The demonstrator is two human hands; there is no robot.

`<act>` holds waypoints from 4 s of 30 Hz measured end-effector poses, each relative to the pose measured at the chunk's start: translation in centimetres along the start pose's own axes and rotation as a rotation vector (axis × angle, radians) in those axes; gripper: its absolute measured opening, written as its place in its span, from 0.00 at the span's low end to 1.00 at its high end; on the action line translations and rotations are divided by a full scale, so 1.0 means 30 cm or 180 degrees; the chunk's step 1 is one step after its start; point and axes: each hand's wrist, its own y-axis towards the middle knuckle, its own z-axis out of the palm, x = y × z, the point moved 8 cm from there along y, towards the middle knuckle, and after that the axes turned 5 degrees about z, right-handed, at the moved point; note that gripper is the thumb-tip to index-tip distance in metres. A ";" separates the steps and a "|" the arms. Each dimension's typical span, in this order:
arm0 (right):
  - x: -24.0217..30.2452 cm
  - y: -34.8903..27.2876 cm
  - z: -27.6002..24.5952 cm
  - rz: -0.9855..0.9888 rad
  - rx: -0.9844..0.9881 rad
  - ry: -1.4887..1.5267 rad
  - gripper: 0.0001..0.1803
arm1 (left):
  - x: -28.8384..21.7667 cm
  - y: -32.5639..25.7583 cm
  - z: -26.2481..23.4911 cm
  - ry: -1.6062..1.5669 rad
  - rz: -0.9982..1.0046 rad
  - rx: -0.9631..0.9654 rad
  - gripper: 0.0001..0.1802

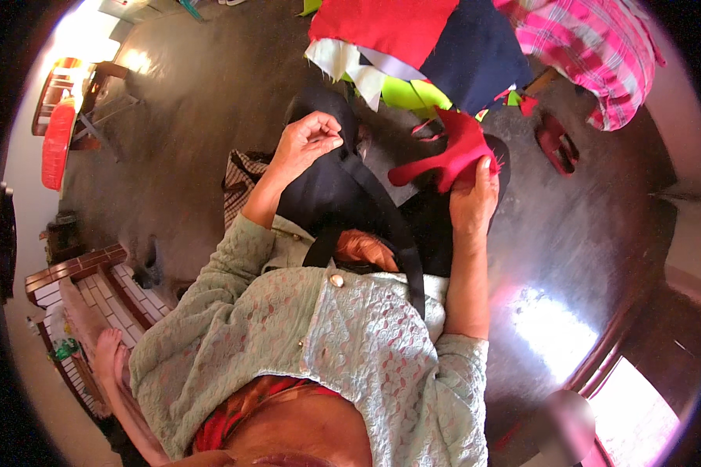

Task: The person sits on the floor and sorts through a pile of colorful fabric pieces. They pick up individual pieces, fold or unfold them, and place them into a checkered bag or onto a growing stack on their lap.

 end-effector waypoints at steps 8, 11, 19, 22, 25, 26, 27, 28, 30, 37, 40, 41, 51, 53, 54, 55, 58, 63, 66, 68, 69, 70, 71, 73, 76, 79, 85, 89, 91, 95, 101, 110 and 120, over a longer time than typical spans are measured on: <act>0.001 -0.022 0.067 -0.0025 0.0340 -0.0557 0.17 | -0.032 -0.007 0.021 0.0386 0.0484 -0.0274 0.07; -0.030 -0.026 0.083 0.0280 0.0338 -0.0968 0.15 | -0.042 -0.005 0.025 0.0344 0.0563 -0.0250 0.07; 0.079 0.084 0.607 -0.0016 0.1022 -0.1124 0.14 | -0.077 -0.013 0.007 0.0899 0.0949 -0.0479 0.07; 0.179 0.123 0.857 -0.0400 0.1441 -0.0710 0.17 | -0.092 -0.019 0.009 0.0722 0.0968 -0.0467 0.07; 0.238 0.263 0.899 -0.0252 0.1761 -0.0172 0.23 | -0.086 -0.020 0.000 0.0533 0.0836 -0.0456 0.07; 0.243 0.292 0.889 -0.0196 0.1855 -0.0054 0.23 | -0.078 -0.022 0.000 0.0513 0.0827 -0.0466 0.07; 0.237 0.331 0.865 -0.0137 0.1951 0.0066 0.23 | -0.072 -0.022 -0.004 0.0494 0.0819 -0.0477 0.07; 0.229 0.406 0.788 -0.0322 0.1731 -0.0106 0.23 | -0.081 -0.021 -0.005 0.0615 0.0852 -0.0469 0.07; 0.149 0.500 0.599 0.0008 0.0847 -0.0378 0.20 | -0.079 -0.019 -0.009 0.0609 0.0936 -0.0544 0.07; 0.076 0.580 0.214 0.0057 -0.0198 -0.1058 0.20 | -0.081 -0.007 0.010 0.0495 0.1052 -0.0525 0.07; 0.089 0.528 0.297 -0.0252 -0.0160 -0.1596 0.25 | -0.080 -0.005 0.016 0.0588 0.1090 -0.0539 0.07; 0.111 0.527 0.310 -0.0594 0.0014 -0.1701 0.25 | -0.081 -0.003 0.022 0.0600 0.1088 -0.0520 0.07; 0.226 0.391 0.382 -0.2580 -0.0223 -0.4783 0.26 | -0.084 -0.001 0.024 0.0650 0.1031 -0.0524 0.06; 0.216 0.296 0.444 -0.3131 -0.0032 -0.5063 0.24 | -0.080 -0.005 0.024 0.0750 0.1028 -0.0525 0.06; 0.195 0.248 0.490 -0.3205 0.0153 -0.4992 0.24 | -0.081 -0.005 0.020 0.0834 0.1029 -0.0531 0.06; 0.174 0.196 0.516 -0.3284 0.0293 -0.4945 0.23 | -0.083 -0.004 0.026 0.0889 0.1042 -0.0500 0.06; 0.018 0.132 0.486 -0.1945 0.1088 -0.4343 0.08 | -0.063 0.005 0.036 0.0413 0.0852 -0.0567 0.08; -0.294 0.040 0.376 -0.0037 0.3201 -0.5551 0.12 | -0.161 0.080 0.015 0.0844 0.1039 -0.0847 0.09; -0.409 0.030 0.205 0.0719 0.3403 -0.6582 0.18 | -0.350 0.187 0.099 0.2174 0.1951 -0.0715 0.18; -0.418 0.017 0.199 0.1031 0.3525 -0.6375 0.19 | -0.375 0.280 0.192 0.3122 0.1930 -0.0274 0.34; -0.422 0.011 0.196 0.1189 0.3581 -0.6272 0.20 | -0.371 0.322 0.233 0.3362 0.1892 -0.0101 0.39; -0.429 0.016 0.188 0.1119 0.3571 -0.6271 0.21 | -0.368 0.363 0.280 0.3594 0.1862 0.0077 0.45; -0.428 0.023 0.188 0.1057 0.3520 -0.6311 0.21 | -0.357 0.398 0.315 0.3829 0.1829 0.0245 0.50; -0.425 0.035 0.190 0.0935 0.3406 -0.6390 0.21 | -0.287 0.467 0.362 0.4057 0.1730 0.0648 0.58; -0.422 0.032 0.202 0.0881 0.3441 -0.6240 0.20 | -0.211 0.496 0.396 0.4572 0.1608 0.0881 0.63; -0.400 0.019 0.211 0.0977 0.3476 -0.6247 0.19 | -0.181 0.503 0.410 0.4997 0.1636 0.0903 0.64; -0.365 0.031 0.220 0.0937 0.3384 -0.6049 0.18 | -0.199 0.502 0.421 0.5047 0.1686 0.0934 0.56; -0.348 0.033 0.230 0.0913 0.3416 -0.6053 0.18 | -0.209 0.496 0.418 0.4993 0.1755 0.0876 0.56; -0.345 0.032 0.233 0.0985 0.3448 -0.6007 0.19 | -0.210 0.495 0.418 0.5004 0.1729 0.0878 0.56; -0.364 0.051 0.209 0.0799 0.3350 -0.6031 0.21 | -0.218 0.492 0.417 0.4800 0.1644 0.0959 0.57; -0.367 0.088 0.192 0.0749 0.3192 -0.5993 0.22 | -0.251 0.474 0.345 0.3760 0.1520 0.1110 0.58; -0.346 0.100 0.168 0.0280 0.3224 -0.5724 0.21 | -0.052 0.140 -0.399 0.3088 0.0473 -0.0748 0.28; -0.396 0.077 0.225 0.1060 0.3228 -0.5891 0.18 | 0.678 -0.818 -0.793 0.2970 -0.2089 -0.0720 0.28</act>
